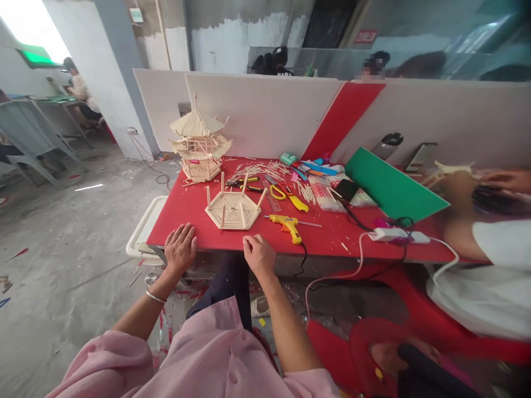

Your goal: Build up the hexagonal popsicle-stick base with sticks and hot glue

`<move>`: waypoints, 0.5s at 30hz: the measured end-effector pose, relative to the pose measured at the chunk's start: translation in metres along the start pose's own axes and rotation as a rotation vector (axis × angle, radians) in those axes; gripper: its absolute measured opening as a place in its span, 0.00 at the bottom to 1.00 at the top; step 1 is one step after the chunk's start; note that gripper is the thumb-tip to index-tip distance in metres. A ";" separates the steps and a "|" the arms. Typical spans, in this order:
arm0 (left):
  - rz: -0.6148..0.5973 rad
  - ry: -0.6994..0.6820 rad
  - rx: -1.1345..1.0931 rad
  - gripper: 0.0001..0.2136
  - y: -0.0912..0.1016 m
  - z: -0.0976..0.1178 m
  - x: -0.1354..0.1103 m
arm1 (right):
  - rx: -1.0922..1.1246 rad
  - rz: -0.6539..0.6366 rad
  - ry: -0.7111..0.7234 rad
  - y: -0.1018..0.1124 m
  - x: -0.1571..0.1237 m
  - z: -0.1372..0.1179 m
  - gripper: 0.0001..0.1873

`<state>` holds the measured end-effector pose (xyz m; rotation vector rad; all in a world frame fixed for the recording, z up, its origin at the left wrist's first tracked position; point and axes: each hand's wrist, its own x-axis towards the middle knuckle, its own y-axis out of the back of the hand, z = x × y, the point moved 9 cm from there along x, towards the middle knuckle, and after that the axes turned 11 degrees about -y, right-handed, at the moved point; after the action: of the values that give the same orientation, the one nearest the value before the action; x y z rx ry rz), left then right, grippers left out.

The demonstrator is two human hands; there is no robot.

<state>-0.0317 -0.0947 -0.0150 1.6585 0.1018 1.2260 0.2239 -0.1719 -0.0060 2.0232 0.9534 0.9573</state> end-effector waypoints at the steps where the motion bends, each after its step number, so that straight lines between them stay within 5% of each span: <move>1: 0.002 -0.008 -0.010 0.18 0.000 0.001 0.000 | -0.013 0.004 -0.015 0.000 0.000 -0.001 0.11; 11: -0.002 -0.040 -0.094 0.13 0.008 -0.007 0.025 | -0.118 0.043 -0.075 -0.011 0.009 -0.017 0.12; 15: -0.075 -0.063 -0.102 0.19 0.003 -0.017 0.046 | -0.114 0.048 -0.048 -0.018 0.017 -0.026 0.11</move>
<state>-0.0240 -0.0578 0.0172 1.5893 0.0608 1.1035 0.2048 -0.1425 -0.0024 1.9724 0.8095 0.9627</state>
